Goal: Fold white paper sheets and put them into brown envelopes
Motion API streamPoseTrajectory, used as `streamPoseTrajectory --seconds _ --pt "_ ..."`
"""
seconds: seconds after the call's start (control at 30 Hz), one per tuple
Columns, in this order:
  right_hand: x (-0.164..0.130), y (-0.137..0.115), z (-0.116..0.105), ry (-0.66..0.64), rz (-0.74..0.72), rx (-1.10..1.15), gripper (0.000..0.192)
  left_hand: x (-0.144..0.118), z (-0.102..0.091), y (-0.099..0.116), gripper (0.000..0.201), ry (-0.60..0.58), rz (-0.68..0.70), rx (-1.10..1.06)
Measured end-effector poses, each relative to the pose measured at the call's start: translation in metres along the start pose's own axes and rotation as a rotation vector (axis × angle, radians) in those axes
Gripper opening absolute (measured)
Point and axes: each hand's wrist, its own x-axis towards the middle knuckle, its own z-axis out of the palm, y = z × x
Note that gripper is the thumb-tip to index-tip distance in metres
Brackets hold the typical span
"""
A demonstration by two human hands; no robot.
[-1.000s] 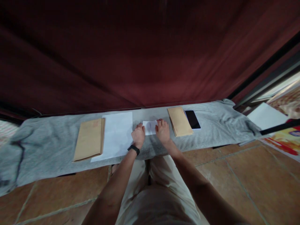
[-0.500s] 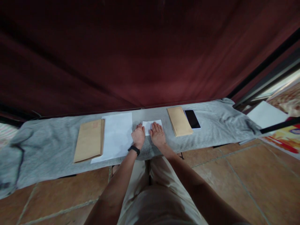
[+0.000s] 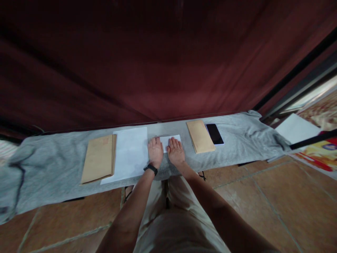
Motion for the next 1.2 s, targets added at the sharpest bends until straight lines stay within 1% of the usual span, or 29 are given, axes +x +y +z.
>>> streamPoseTrajectory --seconds 0.07,0.13,0.23,0.37,0.47,0.63,0.73,0.8,1.0,1.2 --pt "0.0 0.0 0.0 -0.004 0.004 0.006 0.055 0.0 0.008 0.0 0.043 -0.01 0.113 -0.046" --pt "0.0 0.0 0.0 -0.008 0.007 0.011 0.055 0.0 0.016 0.001 0.047 -0.051 0.163 -0.073" --pt "-0.001 0.0 0.0 -0.011 0.006 0.012 0.054 -0.002 0.023 0.001 0.051 -0.106 0.166 -0.06" --pt "0.002 0.0 -0.003 -0.019 0.026 0.022 0.053 -0.007 0.023 0.002 0.055 -0.138 0.165 -0.045" --pt "0.01 -0.001 -0.009 -0.031 0.048 0.073 0.051 -0.009 0.025 0.002 0.058 -0.168 0.144 -0.015" --pt "0.021 -0.009 -0.013 -0.054 -0.086 0.115 0.051 -0.01 0.032 -0.002 0.064 -0.199 0.155 0.013" --pt "0.023 -0.009 -0.009 -0.072 -0.096 0.085 0.051 -0.011 0.033 -0.002 0.063 -0.197 0.176 0.014" --pt "0.022 -0.006 -0.007 -0.081 -0.096 0.071 0.052 -0.011 0.031 -0.001 0.062 -0.198 0.18 0.01" --pt "0.018 0.015 -0.007 -0.096 -0.1 0.016 0.053 -0.011 0.025 0.005 0.059 -0.192 0.127 -0.001" --pt "0.012 0.032 -0.008 -0.041 -0.084 -0.028 0.054 -0.015 0.025 0.003 0.061 -0.166 0.06 -0.003"
